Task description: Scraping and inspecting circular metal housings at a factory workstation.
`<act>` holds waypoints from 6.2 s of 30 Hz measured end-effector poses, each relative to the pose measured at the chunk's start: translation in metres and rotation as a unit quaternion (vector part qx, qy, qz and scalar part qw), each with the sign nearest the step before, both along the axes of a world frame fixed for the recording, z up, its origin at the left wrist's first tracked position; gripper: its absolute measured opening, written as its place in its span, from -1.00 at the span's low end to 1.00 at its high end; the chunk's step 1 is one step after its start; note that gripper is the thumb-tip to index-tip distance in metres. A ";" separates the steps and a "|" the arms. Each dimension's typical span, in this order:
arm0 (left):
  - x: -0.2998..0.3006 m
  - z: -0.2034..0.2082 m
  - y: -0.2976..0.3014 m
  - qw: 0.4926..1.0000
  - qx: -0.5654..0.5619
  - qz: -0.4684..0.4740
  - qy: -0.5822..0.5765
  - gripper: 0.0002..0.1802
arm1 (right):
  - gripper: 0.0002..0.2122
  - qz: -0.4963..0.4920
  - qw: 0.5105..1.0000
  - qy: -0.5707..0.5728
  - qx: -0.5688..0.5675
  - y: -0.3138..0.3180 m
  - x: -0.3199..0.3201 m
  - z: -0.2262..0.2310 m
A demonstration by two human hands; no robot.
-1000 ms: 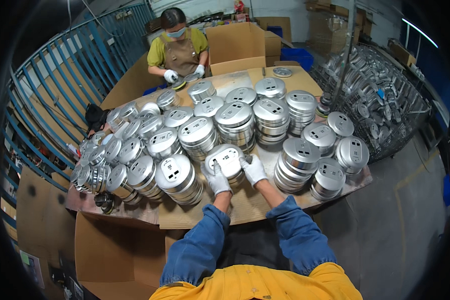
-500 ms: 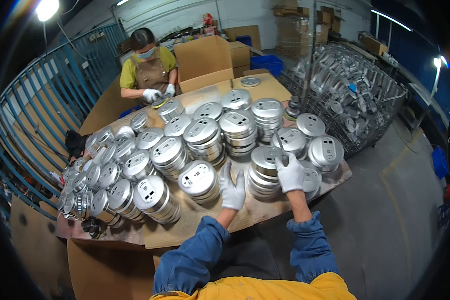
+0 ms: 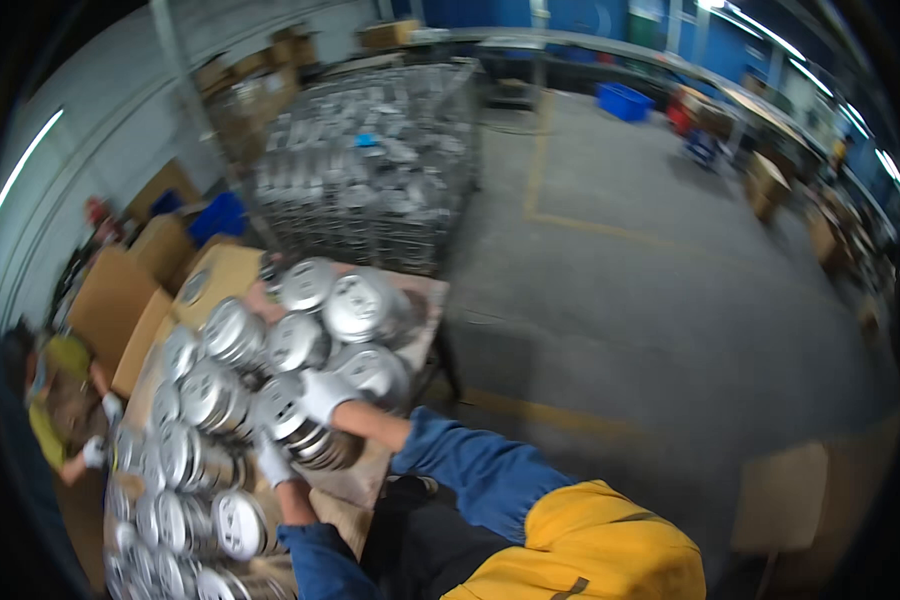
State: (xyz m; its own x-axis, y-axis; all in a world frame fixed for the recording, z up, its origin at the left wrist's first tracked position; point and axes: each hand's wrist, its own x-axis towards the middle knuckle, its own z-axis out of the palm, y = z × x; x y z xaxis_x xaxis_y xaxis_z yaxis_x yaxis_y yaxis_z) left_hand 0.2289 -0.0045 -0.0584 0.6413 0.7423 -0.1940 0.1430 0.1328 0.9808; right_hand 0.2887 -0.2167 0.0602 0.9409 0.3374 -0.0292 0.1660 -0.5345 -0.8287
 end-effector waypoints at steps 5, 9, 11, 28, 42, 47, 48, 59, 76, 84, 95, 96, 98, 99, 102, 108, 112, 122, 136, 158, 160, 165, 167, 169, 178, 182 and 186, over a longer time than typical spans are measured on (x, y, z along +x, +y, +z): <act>-0.021 0.043 -0.041 0.989 -0.082 -0.041 -0.116 -0.38 | -0.72 -0.018 0.999 -0.039 0.022 0.001 -0.020 0.000; -0.030 0.050 -0.051 0.991 -0.055 -0.044 -0.115 -0.36 | -0.74 -0.025 0.997 -0.066 0.033 0.005 -0.029 -0.001; -0.036 0.057 -0.052 0.995 -0.016 -0.038 -0.093 -0.37 | -0.70 -0.045 0.992 -0.108 0.045 0.010 -0.035 0.000; -0.220 0.043 -0.062 0.903 0.431 -0.003 0.003 -0.54 | -0.72 0.261 0.848 -0.322 0.331 0.005 -0.169 -0.023; -0.274 0.041 -0.088 0.797 0.595 -0.082 0.062 -0.57 | -0.63 0.325 0.935 -0.128 0.065 -0.029 -0.241 -0.037; -0.279 0.044 -0.091 0.773 0.623 -0.104 0.056 -0.57 | -0.65 0.292 0.942 -0.139 0.091 -0.030 -0.242 -0.032; -0.281 0.046 -0.091 0.768 0.629 -0.109 0.055 -0.57 | -0.66 0.284 0.942 -0.126 0.125 -0.029 -0.244 -0.032; -0.299 0.069 -0.097 0.696 0.697 -0.169 0.028 -0.59 | -0.58 0.220 0.955 -0.118 0.160 -0.022 -0.238 -0.048; -0.325 -0.006 -0.051 0.752 0.641 0.025 0.152 -0.67 | -0.68 0.132 0.941 -0.014 0.310 -0.015 -0.235 -0.046; -0.344 -0.059 -0.011 0.775 0.605 0.046 0.178 -0.66 | -0.67 0.126 0.948 -0.035 0.290 -0.007 -0.239 -0.054; -0.343 -0.062 -0.009 0.806 0.550 0.067 0.210 -0.64 | -0.64 0.185 0.955 -0.016 0.232 -0.004 -0.248 -0.049; -0.341 -0.059 -0.011 0.808 0.545 0.071 0.215 -0.63 | -0.69 0.161 0.941 -0.009 0.299 -0.003 -0.249 -0.048; -0.339 -0.051 -0.014 0.812 0.533 0.076 0.223 -0.63 | -0.70 0.174 0.945 0.013 0.278 -0.007 -0.249 -0.047; -0.338 -0.048 -0.016 0.815 0.527 0.078 0.226 -0.63 | -0.70 0.174 0.946 0.031 0.270 -0.009 -0.250 -0.047; -0.334 -0.042 -0.020 0.823 0.510 0.085 0.236 -0.62 | -0.69 0.169 0.953 -0.003 0.252 -0.012 -0.250 -0.048; -0.335 -0.024 -0.021 0.846 0.456 0.099 0.256 -0.60 | -0.67 0.209 0.955 -0.049 0.207 -0.014 -0.245 -0.043; -0.332 -0.008 -0.032 0.888 0.340 0.123 0.283 -0.57 | -0.62 0.202 0.975 -0.060 0.071 -0.033 -0.228 -0.038; -0.290 0.028 -0.075 0.964 0.175 0.185 0.076 -0.68 | -0.68 0.200 0.976 -0.041 -0.074 -0.072 -0.204 -0.014; -0.272 0.028 -0.081 0.949 0.264 0.164 0.059 -0.64 | -0.66 0.398 0.836 -0.084 -0.369 -0.045 -0.222 0.023; -0.274 0.007 -0.095 0.888 0.435 0.152 0.006 -0.79 | -0.64 0.466 0.786 -0.091 -0.396 -0.010 -0.223 0.025; -0.274 0.009 -0.097 0.892 0.426 0.149 0.002 -0.79 | -0.63 0.472 0.780 -0.095 -0.399 -0.008 -0.223 0.026; -0.274 0.010 -0.098 0.892 0.430 0.140 -0.005 -0.79 | -0.71 0.494 0.757 -0.110 -0.413 0.001 -0.216 0.032; -0.274 0.009 -0.097 0.893 0.428 0.141 -0.005 -0.79 | -0.74 0.497 0.756 -0.114 -0.410 0.005 -0.215 0.035; -0.274 0.008 -0.096 0.894 0.426 0.142 -0.007 -0.79 | -0.76 0.499 0.756 -0.127 -0.405 0.010 -0.213 0.038; -0.267 0.012 -0.098 0.894 0.416 0.165 0.009 -0.82 | -0.86 0.551 0.722 -0.135 -0.396 0.040 -0.199 0.056; -0.265 0.013 -0.100 0.909 0.368 0.195 0.021 -0.81 | -0.82 0.564 0.710 -0.136 -0.399 0.031 -0.208 0.048; -0.262 0.011 -0.103 0.918 0.318 0.237 0.027 -0.76 | -0.61 0.471 0.769 -0.249 -0.353 -0.009 -0.239 0.016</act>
